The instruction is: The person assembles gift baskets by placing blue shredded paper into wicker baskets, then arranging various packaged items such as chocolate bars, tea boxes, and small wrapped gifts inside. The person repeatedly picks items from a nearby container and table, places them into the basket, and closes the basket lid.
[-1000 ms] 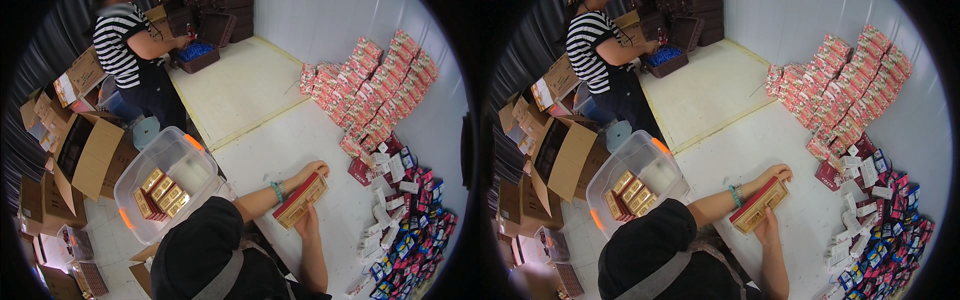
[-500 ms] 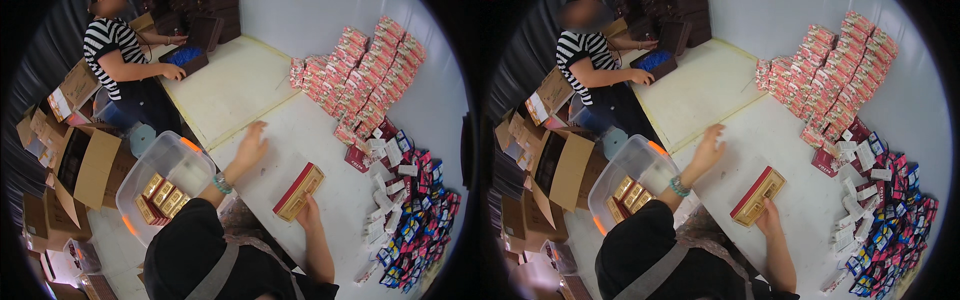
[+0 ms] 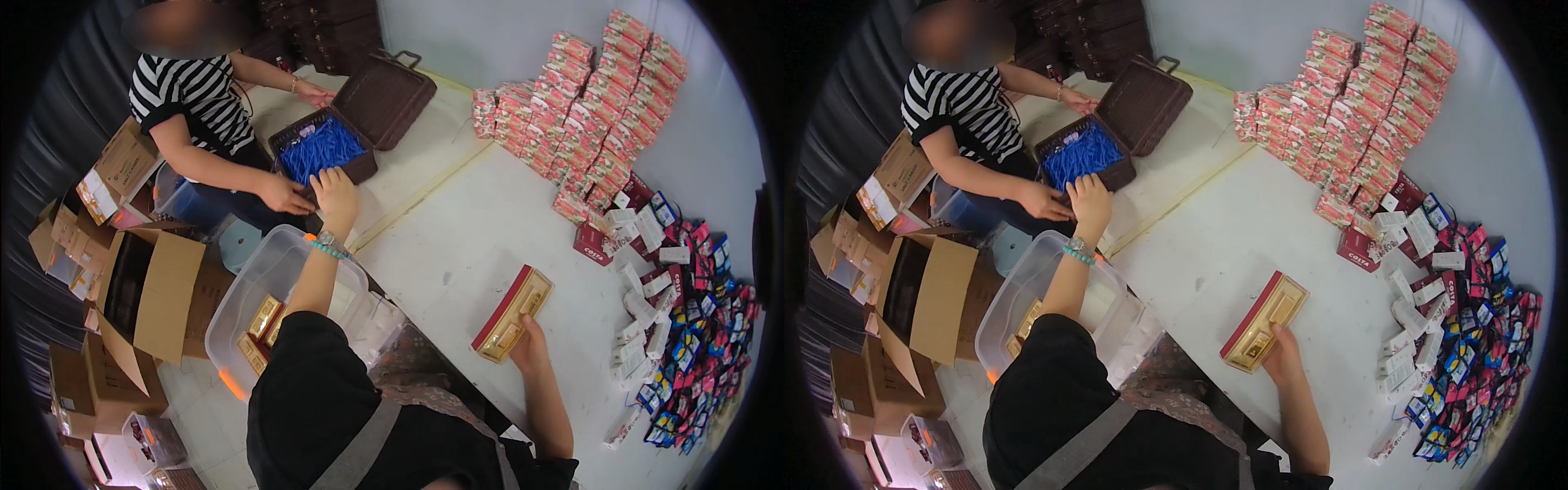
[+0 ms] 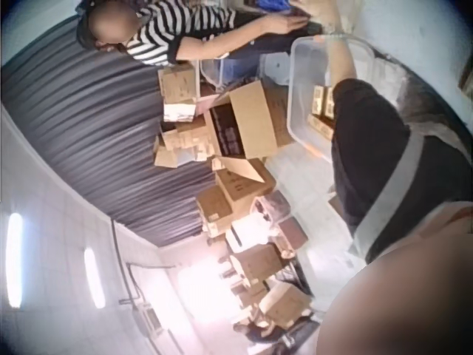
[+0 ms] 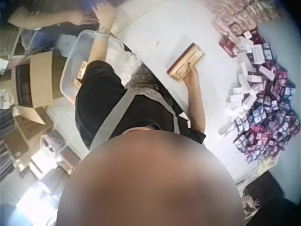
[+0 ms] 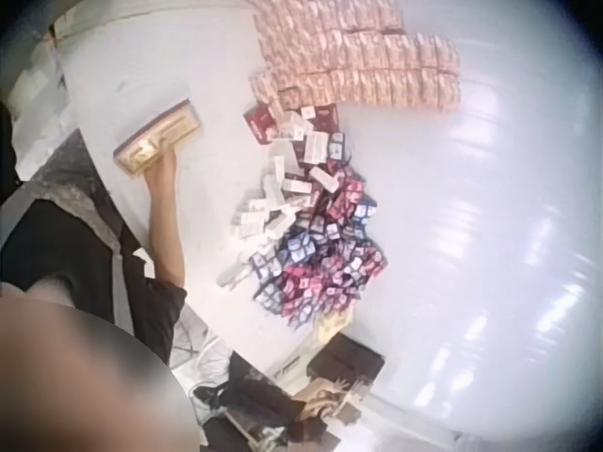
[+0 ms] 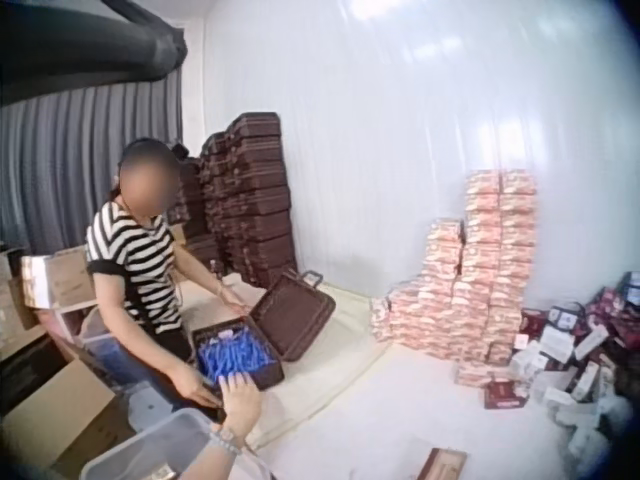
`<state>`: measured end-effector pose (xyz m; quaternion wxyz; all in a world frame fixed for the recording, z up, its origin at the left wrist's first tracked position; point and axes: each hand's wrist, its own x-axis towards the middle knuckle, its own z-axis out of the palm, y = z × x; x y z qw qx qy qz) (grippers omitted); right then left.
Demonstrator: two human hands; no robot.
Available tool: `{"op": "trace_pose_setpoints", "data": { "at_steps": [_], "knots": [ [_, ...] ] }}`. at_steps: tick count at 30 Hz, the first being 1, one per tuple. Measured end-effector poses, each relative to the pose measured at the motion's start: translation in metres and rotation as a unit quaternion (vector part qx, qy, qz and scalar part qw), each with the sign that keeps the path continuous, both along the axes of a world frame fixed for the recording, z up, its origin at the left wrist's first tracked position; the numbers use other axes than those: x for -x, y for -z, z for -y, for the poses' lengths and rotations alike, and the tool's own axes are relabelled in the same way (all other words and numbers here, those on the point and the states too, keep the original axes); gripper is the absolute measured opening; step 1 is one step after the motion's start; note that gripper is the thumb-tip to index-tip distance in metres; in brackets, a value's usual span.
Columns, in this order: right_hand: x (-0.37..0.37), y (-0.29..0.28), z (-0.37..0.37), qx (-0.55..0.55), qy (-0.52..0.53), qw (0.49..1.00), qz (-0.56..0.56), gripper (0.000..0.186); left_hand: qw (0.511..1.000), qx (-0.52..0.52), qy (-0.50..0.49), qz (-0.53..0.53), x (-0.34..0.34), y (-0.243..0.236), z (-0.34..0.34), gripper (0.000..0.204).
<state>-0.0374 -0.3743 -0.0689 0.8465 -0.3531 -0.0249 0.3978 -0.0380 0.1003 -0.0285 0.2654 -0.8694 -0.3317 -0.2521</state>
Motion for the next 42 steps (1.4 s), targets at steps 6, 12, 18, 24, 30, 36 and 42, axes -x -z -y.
{"op": "trace_pose_setpoints", "data": {
  "at_steps": [6,12,18,24,30,36,42],
  "knots": [
    [0.024,0.0,0.033,0.033,0.022,0.999,0.023,0.048,0.962,0.217,0.165,-0.028,0.019,-0.011,0.043,0.027],
    [0.041,-0.008,0.047,0.061,0.052,0.995,0.052,0.048,0.846,0.37,0.356,-0.144,0.023,-0.029,0.145,0.033],
    [0.051,-0.044,0.068,0.143,0.173,0.961,0.164,0.056,0.726,0.424,0.492,-0.225,-0.006,-0.041,0.274,0.038],
    [0.044,-0.105,0.054,0.17,0.213,0.93,0.247,0.066,0.611,0.428,0.603,-0.284,-0.034,-0.05,0.355,0.033],
    [0.027,-0.141,0.019,0.185,0.217,0.917,0.28,0.068,0.671,0.354,0.651,0.012,-0.016,-0.097,0.286,0.037],
    [-0.024,-0.12,-0.064,0.182,0.031,0.962,0.204,0.078,0.797,0.385,0.44,-0.153,0.019,-0.026,0.176,0.082],
    [-0.033,-0.064,-0.084,0.288,-0.074,0.922,0.249,0.087,0.764,0.49,0.408,-0.101,0.023,-0.028,0.182,0.078]
  ]
}}
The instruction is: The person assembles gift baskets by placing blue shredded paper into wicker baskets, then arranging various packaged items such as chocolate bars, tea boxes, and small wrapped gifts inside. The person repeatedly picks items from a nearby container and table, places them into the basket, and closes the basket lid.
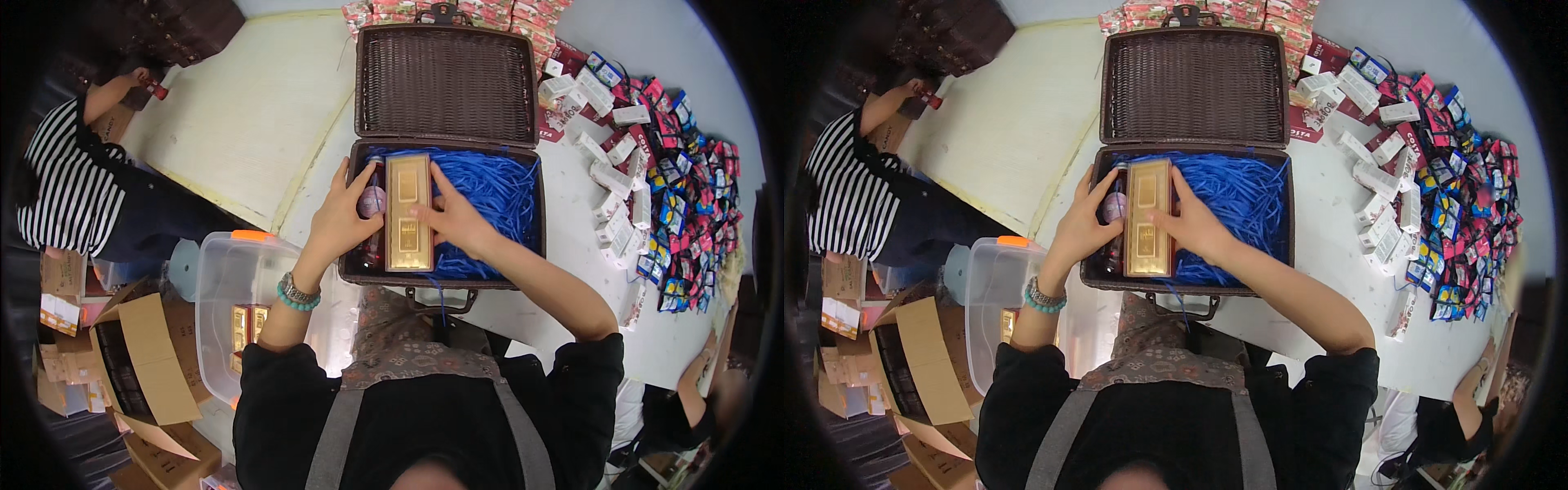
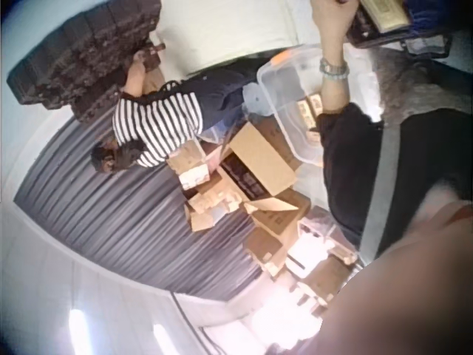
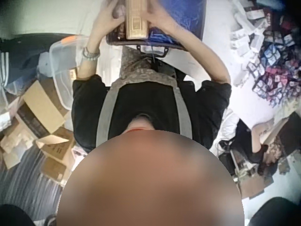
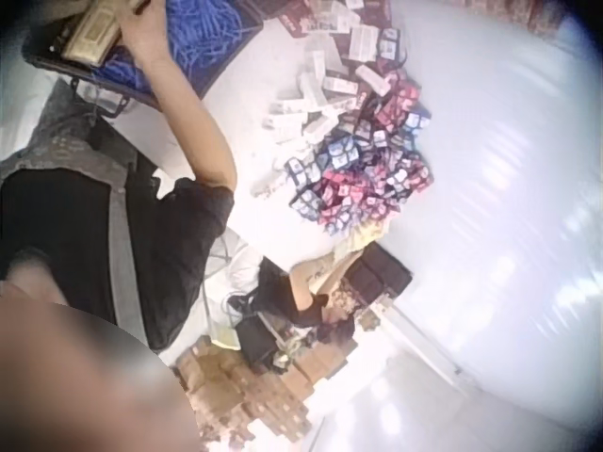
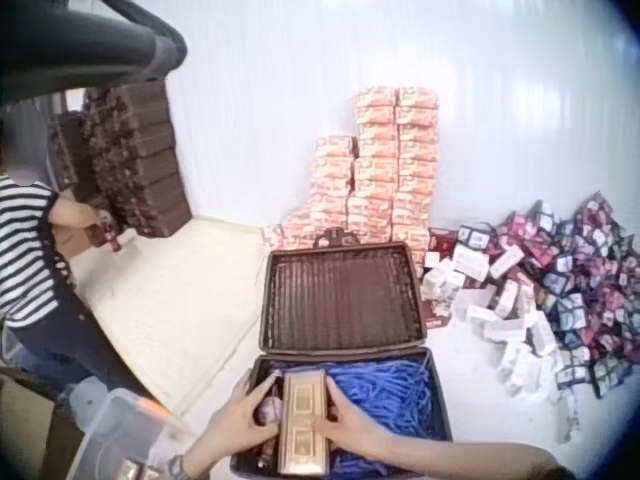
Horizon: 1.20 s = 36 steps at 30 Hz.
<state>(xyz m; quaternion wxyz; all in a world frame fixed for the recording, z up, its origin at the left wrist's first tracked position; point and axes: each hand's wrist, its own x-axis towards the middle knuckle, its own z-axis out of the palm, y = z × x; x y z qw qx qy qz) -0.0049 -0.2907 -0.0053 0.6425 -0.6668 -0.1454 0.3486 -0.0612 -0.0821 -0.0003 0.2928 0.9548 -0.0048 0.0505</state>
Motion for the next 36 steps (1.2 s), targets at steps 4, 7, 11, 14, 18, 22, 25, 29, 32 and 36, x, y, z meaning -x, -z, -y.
{"op": "trace_pose_setpoints", "data": {
  "at_steps": [4,7,11,14,18,22,25,29,32,36],
  "knots": [
    [0.004,0.025,0.0,0.067,0.0,0.993,0.094,0.09,1.0,-0.004,-0.009,0.01,0.0,-0.004,0.007,0.072],
    [0.002,0.019,-0.001,0.11,-0.012,0.991,0.07,0.088,0.987,-0.107,0.056,0.109,0.001,-0.005,0.018,0.068],
    [-0.006,-0.047,-0.001,0.184,-0.157,0.97,-0.036,0.065,0.958,-0.086,0.27,0.052,0.004,-0.029,0.042,0.068],
    [0.002,-0.04,0.017,0.116,-0.164,0.971,-0.128,0.059,0.95,-0.13,0.285,0.019,0.003,-0.021,0.047,0.067],
    [0.026,-0.013,0.032,0.028,-0.063,0.979,-0.191,0.043,0.927,-0.206,0.31,0.043,0.004,-0.018,0.051,0.063],
    [0.0,-0.049,0.084,-0.047,0.021,0.995,-0.081,0.033,0.925,-0.204,0.318,0.043,0.004,-0.018,0.051,0.064],
    [-0.075,-0.054,0.119,0.249,0.186,0.901,0.304,0.025,0.928,-0.211,0.302,0.054,0.005,-0.018,0.052,0.058],
    [-0.177,-0.008,0.18,0.328,0.429,0.574,0.616,0.054,0.921,-0.206,0.323,0.067,-0.005,-0.016,0.06,0.057],
    [-0.19,-0.011,0.177,0.247,0.372,0.77,0.457,0.064,0.931,-0.181,0.308,0.066,-0.002,-0.012,0.058,0.058],
    [-0.131,-0.053,0.149,0.01,0.352,0.851,0.389,0.061,0.953,-0.121,0.276,0.036,0.002,-0.017,0.053,0.076]
  ]
}}
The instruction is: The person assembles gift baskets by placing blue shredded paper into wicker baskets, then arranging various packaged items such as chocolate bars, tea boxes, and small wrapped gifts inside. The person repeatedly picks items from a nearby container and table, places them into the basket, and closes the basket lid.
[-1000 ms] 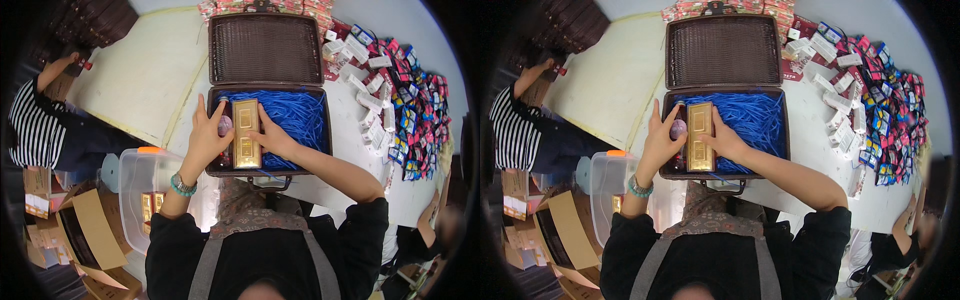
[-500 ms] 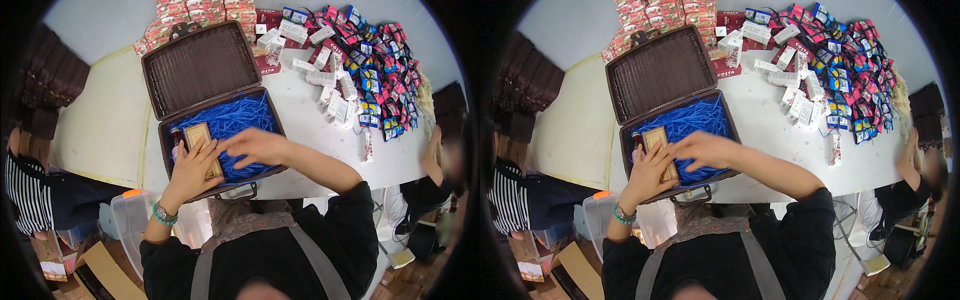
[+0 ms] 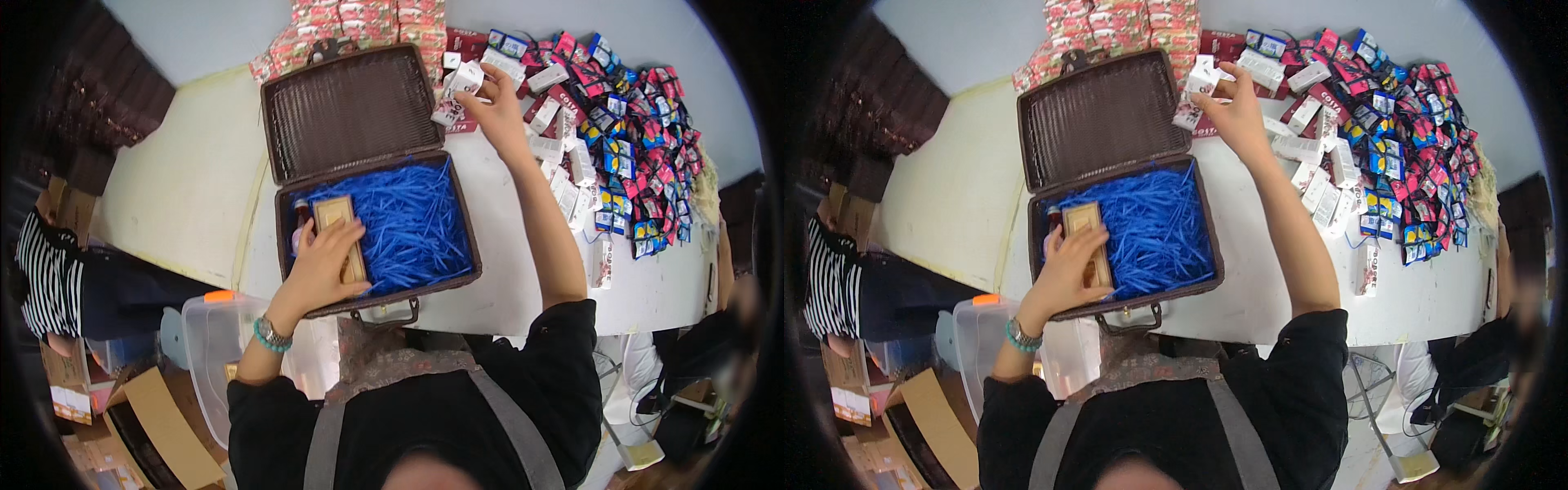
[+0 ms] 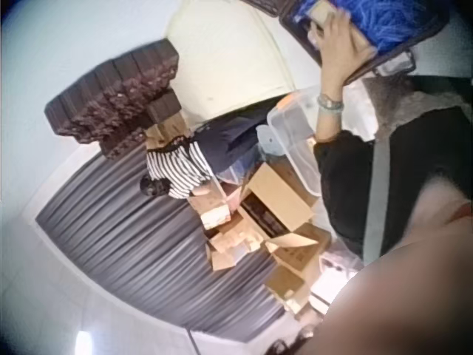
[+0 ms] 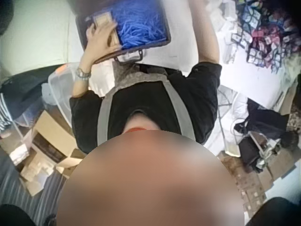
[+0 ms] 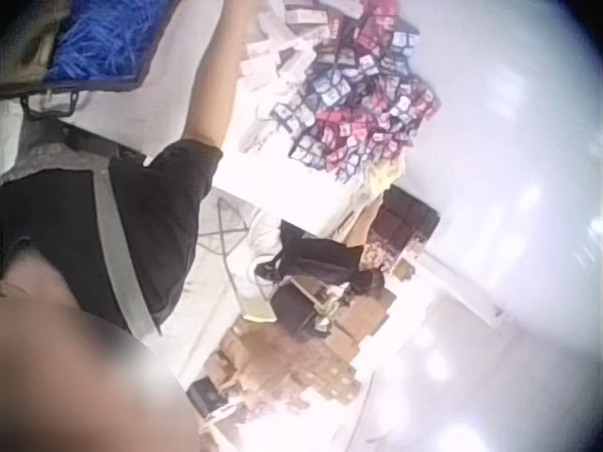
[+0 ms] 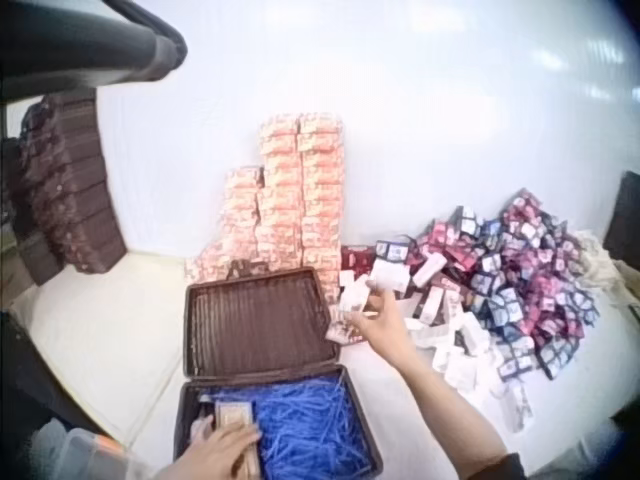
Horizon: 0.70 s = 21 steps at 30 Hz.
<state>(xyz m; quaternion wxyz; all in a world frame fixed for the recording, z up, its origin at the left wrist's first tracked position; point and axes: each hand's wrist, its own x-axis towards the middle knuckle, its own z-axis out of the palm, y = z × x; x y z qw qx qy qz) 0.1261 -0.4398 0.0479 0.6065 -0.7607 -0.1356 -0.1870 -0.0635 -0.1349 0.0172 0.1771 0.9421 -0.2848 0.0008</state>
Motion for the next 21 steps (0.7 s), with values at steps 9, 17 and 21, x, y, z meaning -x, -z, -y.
{"op": "trace_pose_setpoints", "data": {
  "at_steps": [9,17,21],
  "knots": [
    [0.098,-0.032,-0.069,-0.024,-0.348,0.916,-0.2,0.044,0.999,0.005,0.044,0.027,0.01,-0.007,0.002,0.04],
    [0.112,-0.001,-0.061,0.08,-0.231,0.96,-0.139,0.065,0.999,-0.016,0.011,0.03,0.011,-0.007,0.008,0.029],
    [0.077,0.03,-0.005,0.061,0.071,0.974,-0.207,0.056,0.999,-0.014,-0.026,0.039,0.012,-0.007,0.012,0.036]
  ]
}}
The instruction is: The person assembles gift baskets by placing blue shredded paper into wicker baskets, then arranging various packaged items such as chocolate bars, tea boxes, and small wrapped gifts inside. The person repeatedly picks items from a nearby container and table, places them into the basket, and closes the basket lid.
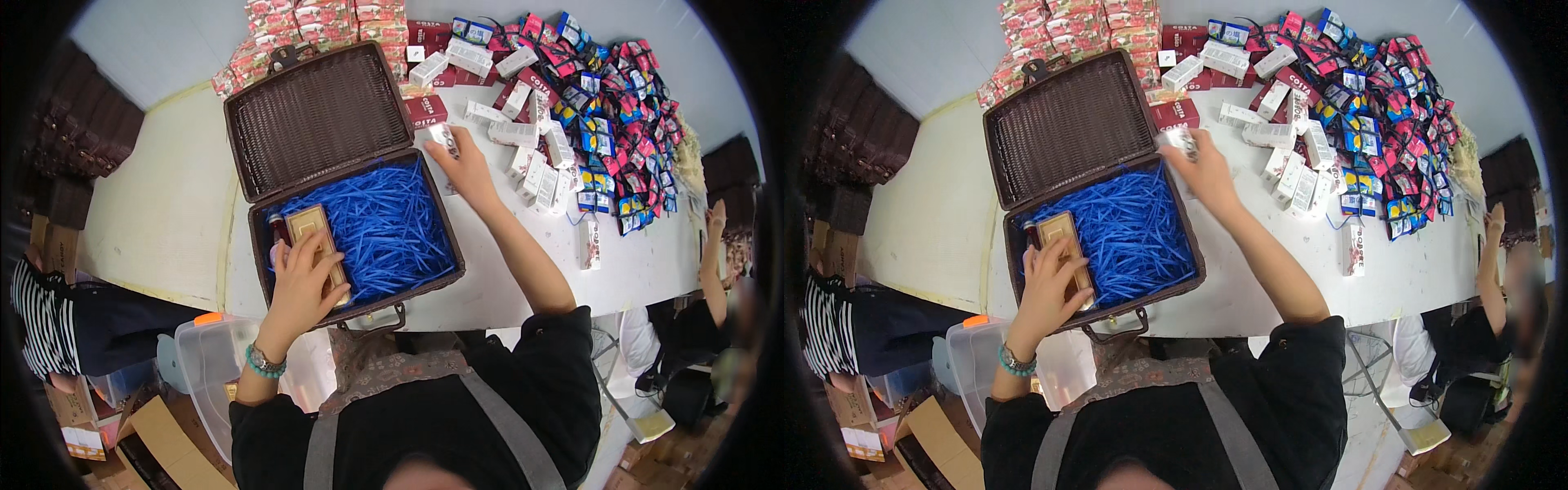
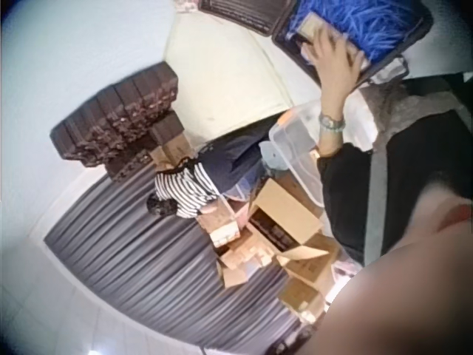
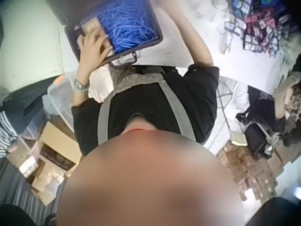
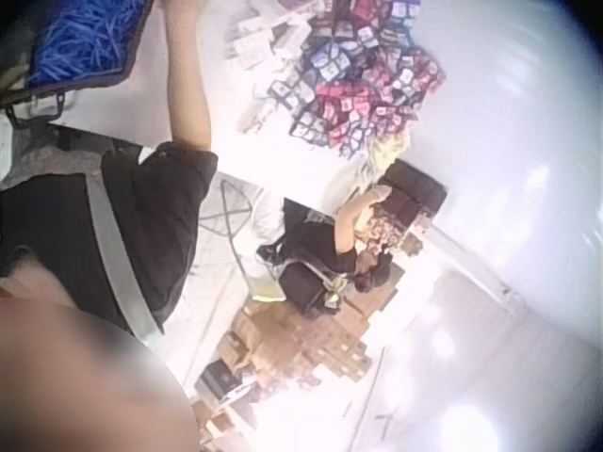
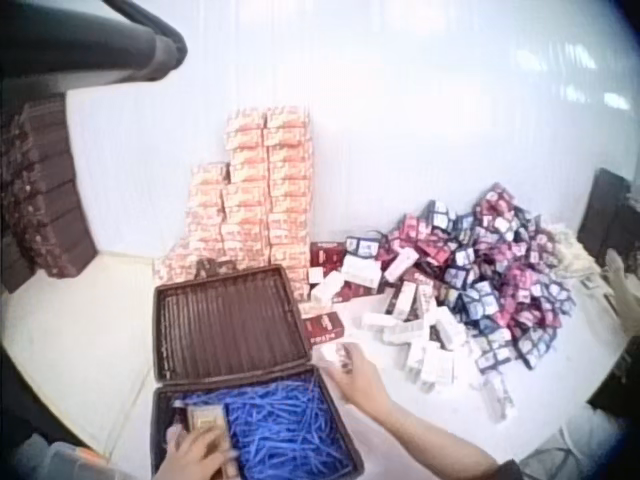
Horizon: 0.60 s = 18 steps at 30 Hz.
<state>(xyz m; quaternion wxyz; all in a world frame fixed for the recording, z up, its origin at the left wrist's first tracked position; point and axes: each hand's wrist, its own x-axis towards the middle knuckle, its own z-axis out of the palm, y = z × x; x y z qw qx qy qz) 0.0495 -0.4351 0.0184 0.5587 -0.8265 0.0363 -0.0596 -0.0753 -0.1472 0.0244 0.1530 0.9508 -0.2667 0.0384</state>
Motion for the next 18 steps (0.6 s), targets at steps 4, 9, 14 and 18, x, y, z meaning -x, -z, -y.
{"op": "trace_pose_setpoints", "data": {
  "at_steps": [4,9,14,18],
  "knots": [
    [-0.03,0.077,0.042,0.311,0.01,0.95,0.027,0.049,0.998,-0.034,0.011,0.046,-0.002,0.002,-0.002,0.036],
    [-0.083,0.043,0.022,0.378,0.055,0.872,0.305,0.044,1.0,-0.007,-0.006,-0.003,0.0,0.008,-0.009,0.038],
    [-0.175,-0.062,-0.04,0.31,0.028,0.828,0.467,0.042,0.999,0.021,0.003,-0.027,-0.004,0.009,-0.008,0.037],
    [-0.265,-0.132,-0.081,0.374,0.084,0.772,0.507,0.058,0.998,0.048,0.009,-0.036,-0.006,0.008,-0.01,0.033]
  ]
}}
